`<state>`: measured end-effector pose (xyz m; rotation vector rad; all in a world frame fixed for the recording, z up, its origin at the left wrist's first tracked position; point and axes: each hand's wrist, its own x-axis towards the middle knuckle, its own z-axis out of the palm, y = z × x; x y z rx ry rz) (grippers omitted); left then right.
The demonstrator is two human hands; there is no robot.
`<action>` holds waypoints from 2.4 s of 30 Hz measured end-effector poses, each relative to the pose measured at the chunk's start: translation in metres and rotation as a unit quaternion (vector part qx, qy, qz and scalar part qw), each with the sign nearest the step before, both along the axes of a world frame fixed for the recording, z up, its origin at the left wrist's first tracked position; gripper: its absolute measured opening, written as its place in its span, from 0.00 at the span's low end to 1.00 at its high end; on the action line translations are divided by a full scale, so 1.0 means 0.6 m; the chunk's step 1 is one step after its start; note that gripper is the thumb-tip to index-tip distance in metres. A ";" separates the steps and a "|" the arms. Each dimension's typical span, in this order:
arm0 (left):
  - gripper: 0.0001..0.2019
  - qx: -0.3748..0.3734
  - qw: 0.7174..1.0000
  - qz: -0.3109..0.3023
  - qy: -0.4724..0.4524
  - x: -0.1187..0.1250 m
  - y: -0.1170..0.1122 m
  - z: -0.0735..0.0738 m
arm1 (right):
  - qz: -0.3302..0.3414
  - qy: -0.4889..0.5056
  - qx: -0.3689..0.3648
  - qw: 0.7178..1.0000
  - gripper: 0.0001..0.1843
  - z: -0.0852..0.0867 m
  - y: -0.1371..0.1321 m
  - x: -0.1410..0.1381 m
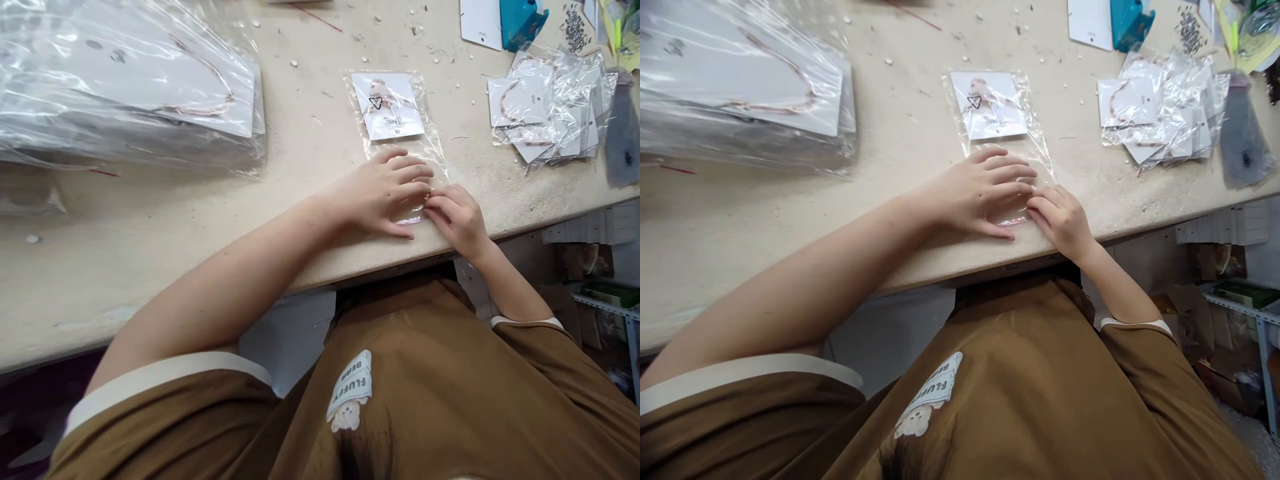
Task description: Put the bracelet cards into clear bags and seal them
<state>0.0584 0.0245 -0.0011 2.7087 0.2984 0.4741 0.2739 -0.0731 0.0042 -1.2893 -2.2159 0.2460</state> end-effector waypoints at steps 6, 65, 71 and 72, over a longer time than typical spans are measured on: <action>0.13 -0.016 0.998 0.048 -0.048 -0.006 -0.017 0.008 | 0.062 0.031 -0.043 0.997 0.13 0.012 0.012 0.021; 0.29 -0.072 0.996 -0.004 0.052 -0.007 -0.023 -0.015 | -0.079 -0.053 -0.050 0.994 0.11 0.004 -0.052 -0.036; 0.29 -0.083 0.995 0.002 0.060 -0.007 -0.025 -0.010 | -0.075 -0.059 -0.032 0.995 0.10 0.003 -0.057 -0.039; 0.29 -0.089 0.994 0.006 0.058 -0.008 -0.025 -0.010 | -0.071 -0.062 -0.029 0.995 0.09 0.004 -0.057 -0.039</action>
